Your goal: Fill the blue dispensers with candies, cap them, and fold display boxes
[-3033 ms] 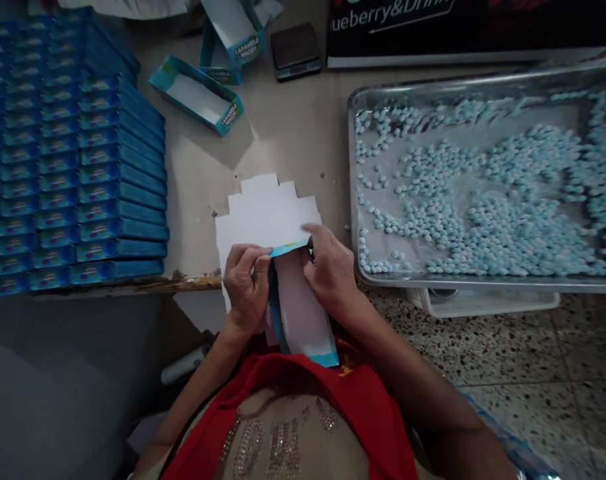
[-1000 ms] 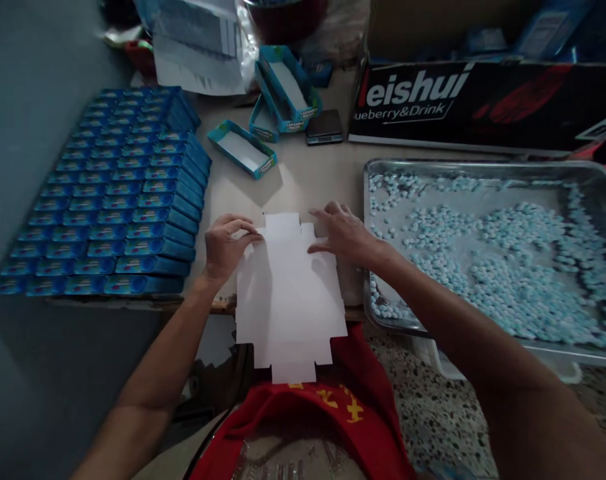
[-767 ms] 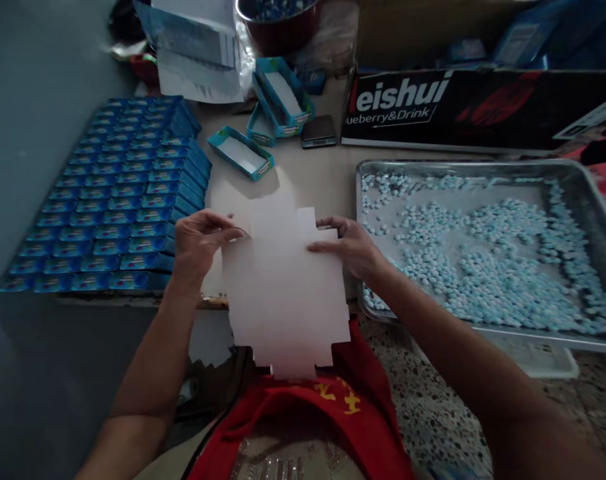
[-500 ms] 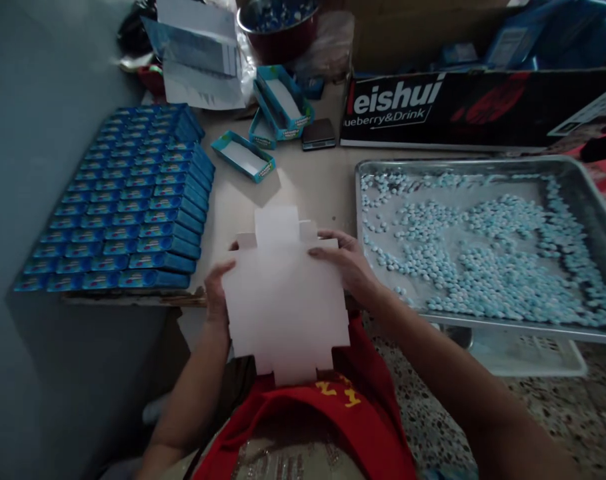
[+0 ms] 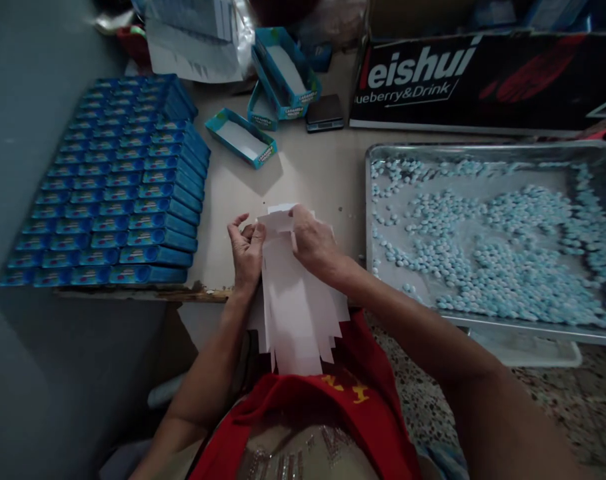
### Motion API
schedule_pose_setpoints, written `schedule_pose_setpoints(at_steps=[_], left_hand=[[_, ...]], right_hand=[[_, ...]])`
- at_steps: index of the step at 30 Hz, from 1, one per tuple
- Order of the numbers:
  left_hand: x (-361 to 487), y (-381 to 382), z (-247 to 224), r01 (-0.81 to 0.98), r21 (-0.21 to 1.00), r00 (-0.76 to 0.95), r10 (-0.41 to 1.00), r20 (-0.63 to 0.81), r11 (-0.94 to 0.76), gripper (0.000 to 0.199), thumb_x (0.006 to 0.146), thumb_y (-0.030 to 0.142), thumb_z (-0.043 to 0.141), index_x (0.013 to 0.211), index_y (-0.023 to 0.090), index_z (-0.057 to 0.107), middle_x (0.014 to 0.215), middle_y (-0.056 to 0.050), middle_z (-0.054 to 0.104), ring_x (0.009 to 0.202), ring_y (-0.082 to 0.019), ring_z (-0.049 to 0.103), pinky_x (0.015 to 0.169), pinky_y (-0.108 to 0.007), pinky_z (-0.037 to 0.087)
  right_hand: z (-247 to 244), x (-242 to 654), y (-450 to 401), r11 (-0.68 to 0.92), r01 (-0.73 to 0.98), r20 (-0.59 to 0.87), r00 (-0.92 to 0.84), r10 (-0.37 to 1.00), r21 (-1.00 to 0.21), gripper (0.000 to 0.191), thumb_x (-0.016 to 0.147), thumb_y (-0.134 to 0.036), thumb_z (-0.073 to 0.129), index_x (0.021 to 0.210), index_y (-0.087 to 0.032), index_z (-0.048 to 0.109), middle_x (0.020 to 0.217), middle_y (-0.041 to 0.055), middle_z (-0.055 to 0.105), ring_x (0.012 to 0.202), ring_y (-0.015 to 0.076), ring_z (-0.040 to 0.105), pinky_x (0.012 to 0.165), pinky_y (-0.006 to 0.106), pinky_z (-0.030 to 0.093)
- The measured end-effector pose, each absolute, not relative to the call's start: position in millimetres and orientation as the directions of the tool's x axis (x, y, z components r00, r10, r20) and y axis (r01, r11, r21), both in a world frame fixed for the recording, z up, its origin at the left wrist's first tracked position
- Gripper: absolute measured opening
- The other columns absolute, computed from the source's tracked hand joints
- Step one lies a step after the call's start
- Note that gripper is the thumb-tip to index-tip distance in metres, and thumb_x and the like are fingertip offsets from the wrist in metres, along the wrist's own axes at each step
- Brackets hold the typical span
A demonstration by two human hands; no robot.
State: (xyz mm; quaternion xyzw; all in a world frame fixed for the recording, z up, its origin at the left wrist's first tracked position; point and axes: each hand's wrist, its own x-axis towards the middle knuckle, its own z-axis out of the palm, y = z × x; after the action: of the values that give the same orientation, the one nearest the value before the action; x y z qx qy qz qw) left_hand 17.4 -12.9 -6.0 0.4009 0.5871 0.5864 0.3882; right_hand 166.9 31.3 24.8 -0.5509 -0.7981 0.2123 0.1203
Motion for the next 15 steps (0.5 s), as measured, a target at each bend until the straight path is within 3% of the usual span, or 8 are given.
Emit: schedule_pose_setpoints(at_steps=[3,10,13,15], left_hand=[[15.6,-22.5,1.8,0.164,0.986,-0.313,0.947,0.078,-0.027,0.038,0.099,0.059,0.064,0.107,0.023,0.065,0.095,-0.003,0.072,0.09,-0.016,0.068,0.083,-0.028,0.052],[18.3,-31.5,9.4,0.248,0.968,-0.347,0.937,0.047,0.043,0.034,0.106,0.046,0.053,0.089,0.021,0.067,0.094,-0.004,0.074,0.095,-0.017,0.069,0.088,-0.029,0.053],[15.8,-32.8,12.2,0.301,0.947,-0.302,0.953,-0.013,0.109,0.009,0.098,0.029,0.065,0.096,0.02,0.067,0.1,-0.004,0.073,0.1,-0.017,0.068,0.092,-0.029,0.052],[10.3,-33.3,16.7,0.356,0.926,-0.216,0.975,-0.047,0.123,0.014,0.095,0.021,0.064,0.108,0.019,0.069,0.115,-0.007,0.073,0.11,-0.019,0.067,0.099,-0.032,0.051]], right_hand=[[29.0,174.0,21.4,0.204,0.824,-0.036,-0.262,0.964,-0.528,0.042,0.096,-0.019,0.051,0.137,-0.013,0.056,0.105,0.0145,0.075,0.093,0.0283,0.071,0.079,0.036,0.048],[58.9,190.5,21.5,0.27,0.822,-0.199,-0.413,0.888,-0.501,0.049,0.1,-0.022,0.048,0.147,-0.013,0.058,0.106,0.014,0.079,0.095,0.0291,0.072,0.08,0.036,0.046],[64.0,193.3,26.1,0.27,0.805,-0.242,-0.448,0.861,-0.529,0.05,0.098,-0.02,0.046,0.145,-0.01,0.062,0.096,0.0119,0.079,0.086,0.0248,0.07,0.078,0.033,0.045],[62.6,194.1,29.0,0.288,0.789,-0.235,-0.472,0.85,-0.543,0.051,0.094,-0.017,0.05,0.142,-0.009,0.065,0.09,0.0103,0.078,0.081,0.0223,0.068,0.075,0.031,0.044]])
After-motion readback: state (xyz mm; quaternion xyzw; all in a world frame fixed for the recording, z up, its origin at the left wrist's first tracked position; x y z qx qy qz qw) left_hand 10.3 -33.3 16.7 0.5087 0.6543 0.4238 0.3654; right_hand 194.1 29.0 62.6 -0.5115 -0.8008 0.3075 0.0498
